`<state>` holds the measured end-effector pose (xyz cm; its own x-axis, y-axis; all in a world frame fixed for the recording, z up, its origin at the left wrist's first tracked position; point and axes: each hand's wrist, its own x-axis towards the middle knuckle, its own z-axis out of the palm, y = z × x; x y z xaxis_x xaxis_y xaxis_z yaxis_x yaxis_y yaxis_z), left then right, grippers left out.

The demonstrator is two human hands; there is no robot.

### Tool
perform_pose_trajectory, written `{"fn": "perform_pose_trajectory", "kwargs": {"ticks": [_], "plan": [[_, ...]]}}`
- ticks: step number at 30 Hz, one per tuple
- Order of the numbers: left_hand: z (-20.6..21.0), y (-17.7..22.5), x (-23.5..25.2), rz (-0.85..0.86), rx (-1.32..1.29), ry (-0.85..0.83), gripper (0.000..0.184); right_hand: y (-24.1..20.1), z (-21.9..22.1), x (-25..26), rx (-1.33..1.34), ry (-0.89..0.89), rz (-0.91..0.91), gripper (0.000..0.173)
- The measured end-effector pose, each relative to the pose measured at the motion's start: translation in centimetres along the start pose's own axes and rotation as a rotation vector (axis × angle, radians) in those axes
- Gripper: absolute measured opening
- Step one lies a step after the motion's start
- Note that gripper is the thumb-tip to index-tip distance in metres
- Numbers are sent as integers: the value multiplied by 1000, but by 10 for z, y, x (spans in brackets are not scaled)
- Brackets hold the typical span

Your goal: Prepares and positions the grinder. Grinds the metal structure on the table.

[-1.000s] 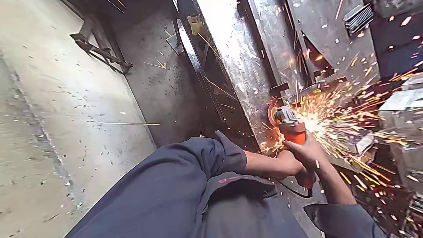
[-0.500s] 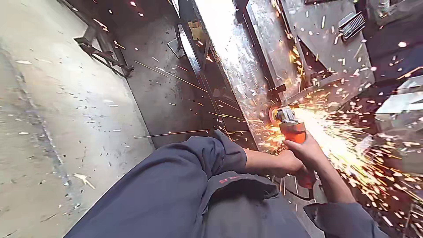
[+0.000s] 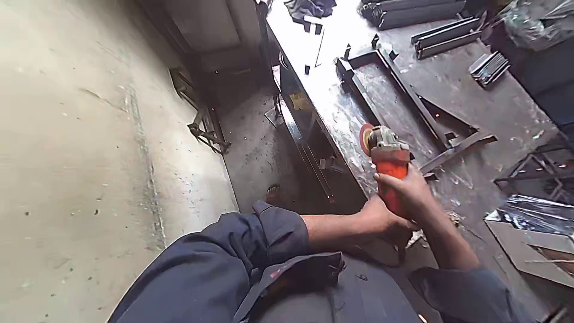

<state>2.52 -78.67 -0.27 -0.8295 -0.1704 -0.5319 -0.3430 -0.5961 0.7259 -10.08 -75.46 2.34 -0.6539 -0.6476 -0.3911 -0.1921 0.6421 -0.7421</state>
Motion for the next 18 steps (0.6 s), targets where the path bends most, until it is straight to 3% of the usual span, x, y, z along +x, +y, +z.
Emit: {"fn": "perform_pose_trajectory", "kwargs": {"ticks": [4,6,8,10,12,14,16,18], "plan": [[-86,43,-1,30,45,120,100,-64,65,55,101,8,8,66],[-136,73,-1,15,144,81,100,-96,96,79,144,17,7,64],[-190,98,-3,25,334,-69,97,-118,121,96,203,27,15,60],[-251,134,-4,119,691,-313,80,-138,135,109,241,55,18,57],[-308,174,-4,206,1067,-371,48,-155,140,119,231,94,37,59],[-356,201,11,255,1234,-128,24,-163,139,121,195,156,77,66],[-396,219,47,420,1264,212,23,-166,137,123,157,206,109,73],[-423,243,100,642,1293,395,29,-170,137,124,136,235,142,76]]}}
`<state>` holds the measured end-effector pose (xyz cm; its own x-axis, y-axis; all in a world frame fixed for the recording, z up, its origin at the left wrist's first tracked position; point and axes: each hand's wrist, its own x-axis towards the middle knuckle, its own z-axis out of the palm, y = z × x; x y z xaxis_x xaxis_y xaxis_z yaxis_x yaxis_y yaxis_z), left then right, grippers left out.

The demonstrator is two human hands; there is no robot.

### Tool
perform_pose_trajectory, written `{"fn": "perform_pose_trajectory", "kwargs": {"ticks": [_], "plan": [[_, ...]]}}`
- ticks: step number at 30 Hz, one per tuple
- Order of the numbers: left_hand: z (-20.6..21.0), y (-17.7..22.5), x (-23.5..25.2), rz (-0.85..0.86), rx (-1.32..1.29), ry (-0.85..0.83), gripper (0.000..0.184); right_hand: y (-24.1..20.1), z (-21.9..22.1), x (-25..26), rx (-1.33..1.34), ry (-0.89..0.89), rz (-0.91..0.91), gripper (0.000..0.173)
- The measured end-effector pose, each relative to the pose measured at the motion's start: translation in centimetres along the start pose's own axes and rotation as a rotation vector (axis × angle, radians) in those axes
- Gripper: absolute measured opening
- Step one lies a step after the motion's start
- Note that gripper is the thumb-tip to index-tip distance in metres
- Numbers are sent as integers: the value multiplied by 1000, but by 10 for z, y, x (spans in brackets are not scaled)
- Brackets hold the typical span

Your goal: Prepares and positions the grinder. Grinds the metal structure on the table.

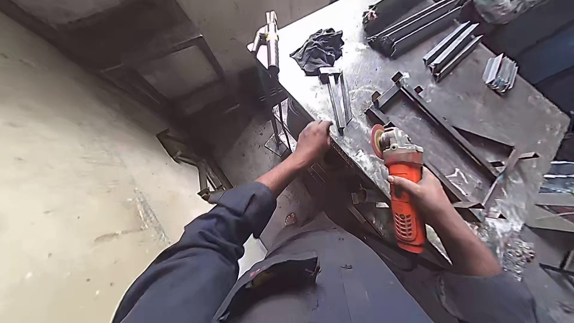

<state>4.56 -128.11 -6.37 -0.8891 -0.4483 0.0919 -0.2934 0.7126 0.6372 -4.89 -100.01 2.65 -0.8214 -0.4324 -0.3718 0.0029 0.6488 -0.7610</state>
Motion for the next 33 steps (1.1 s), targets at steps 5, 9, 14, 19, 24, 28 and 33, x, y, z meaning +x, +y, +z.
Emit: {"fn": "perform_pose_trajectory", "kwargs": {"ticks": [5,9,14,19,24,28,33], "plan": [[37,-25,109,356,108,-64,45,-9,4,4,-52,36,99,82],[36,-41,139,422,88,-164,41,-20,16,12,-28,57,173,84],[-20,-94,186,565,111,-236,30,-43,47,25,-14,91,275,86],[-78,-117,220,557,77,-163,28,-75,98,44,-21,194,394,85],[-119,-81,145,318,-442,-968,34,-106,134,64,-29,295,494,85],[-63,-52,88,-33,-750,-1751,51,-126,145,76,52,353,520,78],[-39,-12,65,-553,-1276,-1668,55,-141,147,87,55,390,570,73]]}}
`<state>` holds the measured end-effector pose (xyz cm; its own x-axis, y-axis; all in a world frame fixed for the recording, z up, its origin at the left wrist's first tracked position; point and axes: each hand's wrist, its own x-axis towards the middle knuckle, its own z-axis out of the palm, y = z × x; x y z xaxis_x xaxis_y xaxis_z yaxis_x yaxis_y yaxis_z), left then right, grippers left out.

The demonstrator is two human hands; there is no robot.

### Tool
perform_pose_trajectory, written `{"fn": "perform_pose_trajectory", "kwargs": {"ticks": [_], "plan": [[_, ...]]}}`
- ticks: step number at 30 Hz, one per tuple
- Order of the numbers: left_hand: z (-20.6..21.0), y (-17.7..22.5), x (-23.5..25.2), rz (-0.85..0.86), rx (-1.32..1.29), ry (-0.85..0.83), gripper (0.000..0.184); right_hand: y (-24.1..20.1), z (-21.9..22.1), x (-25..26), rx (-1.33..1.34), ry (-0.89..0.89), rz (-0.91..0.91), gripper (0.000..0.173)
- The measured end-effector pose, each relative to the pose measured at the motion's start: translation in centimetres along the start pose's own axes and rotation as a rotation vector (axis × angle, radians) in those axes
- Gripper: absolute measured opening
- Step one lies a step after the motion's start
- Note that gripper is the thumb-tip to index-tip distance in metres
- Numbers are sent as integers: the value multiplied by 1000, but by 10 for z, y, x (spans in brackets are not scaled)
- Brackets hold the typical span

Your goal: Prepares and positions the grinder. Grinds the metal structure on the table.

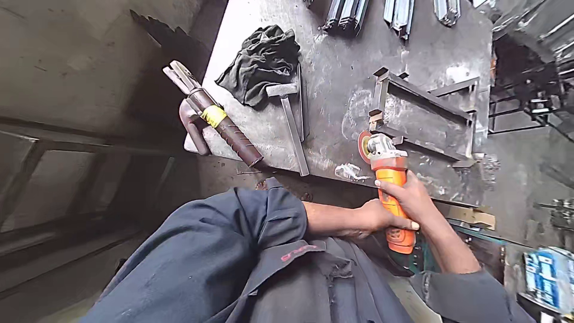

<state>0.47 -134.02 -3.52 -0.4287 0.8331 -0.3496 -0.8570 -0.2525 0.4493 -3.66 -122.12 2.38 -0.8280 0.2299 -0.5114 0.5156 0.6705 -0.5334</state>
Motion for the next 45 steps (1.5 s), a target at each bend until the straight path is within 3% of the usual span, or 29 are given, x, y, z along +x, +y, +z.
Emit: {"fn": "perform_pose_trajectory", "kwargs": {"ticks": [13,20,45], "plan": [[-10,12,4,-60,37,19,54,-7,8,13,15,29,85,70],[-13,23,-1,-110,84,16,55,-12,9,15,-3,30,100,78],[-30,46,-16,-147,162,20,53,-38,25,19,14,27,106,69]]}}
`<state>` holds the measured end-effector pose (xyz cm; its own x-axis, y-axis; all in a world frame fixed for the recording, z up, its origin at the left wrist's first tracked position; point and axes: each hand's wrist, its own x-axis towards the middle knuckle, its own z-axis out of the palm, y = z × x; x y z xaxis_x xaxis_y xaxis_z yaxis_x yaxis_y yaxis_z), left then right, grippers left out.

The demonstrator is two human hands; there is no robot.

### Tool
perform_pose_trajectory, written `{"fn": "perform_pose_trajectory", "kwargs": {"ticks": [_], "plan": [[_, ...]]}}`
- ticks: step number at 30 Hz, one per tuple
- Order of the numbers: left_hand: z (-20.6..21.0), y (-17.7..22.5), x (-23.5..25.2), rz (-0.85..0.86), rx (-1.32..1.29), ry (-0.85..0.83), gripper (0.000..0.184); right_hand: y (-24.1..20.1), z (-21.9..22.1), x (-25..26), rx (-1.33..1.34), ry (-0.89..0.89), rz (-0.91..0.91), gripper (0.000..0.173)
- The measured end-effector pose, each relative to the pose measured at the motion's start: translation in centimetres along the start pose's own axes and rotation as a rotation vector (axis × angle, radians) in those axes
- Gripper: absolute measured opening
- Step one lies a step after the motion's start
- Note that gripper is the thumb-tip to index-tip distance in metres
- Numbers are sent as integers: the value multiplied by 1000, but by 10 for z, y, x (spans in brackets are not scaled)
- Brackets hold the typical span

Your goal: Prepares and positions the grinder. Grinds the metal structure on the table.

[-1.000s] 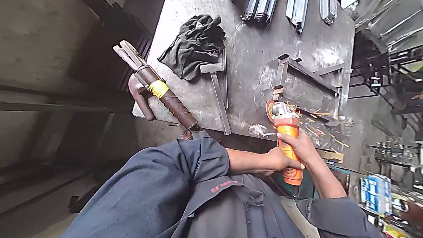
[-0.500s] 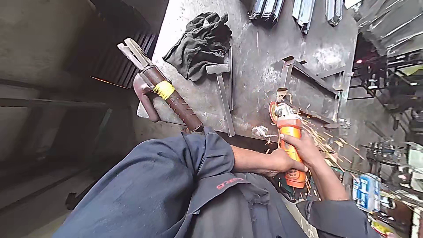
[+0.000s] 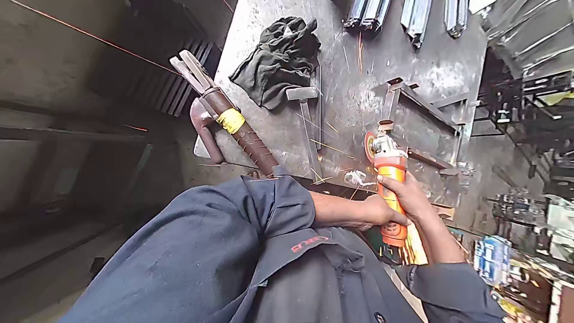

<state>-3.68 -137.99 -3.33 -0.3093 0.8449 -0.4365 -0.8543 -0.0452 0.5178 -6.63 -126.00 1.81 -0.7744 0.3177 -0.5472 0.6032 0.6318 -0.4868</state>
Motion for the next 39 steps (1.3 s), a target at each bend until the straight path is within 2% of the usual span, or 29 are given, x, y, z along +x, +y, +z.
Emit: {"fn": "perform_pose_trajectory", "kwargs": {"ticks": [5,11,14,18,29,34,37,39], "plan": [[-8,3,-1,8,-57,-28,48,-6,5,5,0,3,-21,67],[-10,-6,6,12,-58,-39,54,2,7,5,-51,36,-22,74],[-9,-6,4,0,-24,-43,50,9,6,3,-64,39,-7,79],[-10,-5,7,16,-41,-18,53,5,7,7,-42,27,-32,73],[1,-4,6,-23,-24,-4,50,11,-1,5,-55,17,12,78],[1,-7,14,-16,-28,-34,47,14,-4,6,-92,39,24,74],[10,-16,18,14,25,-42,52,29,-10,-3,-33,48,1,73],[14,-18,12,97,108,-50,57,34,-13,-12,77,59,-57,71]]}}
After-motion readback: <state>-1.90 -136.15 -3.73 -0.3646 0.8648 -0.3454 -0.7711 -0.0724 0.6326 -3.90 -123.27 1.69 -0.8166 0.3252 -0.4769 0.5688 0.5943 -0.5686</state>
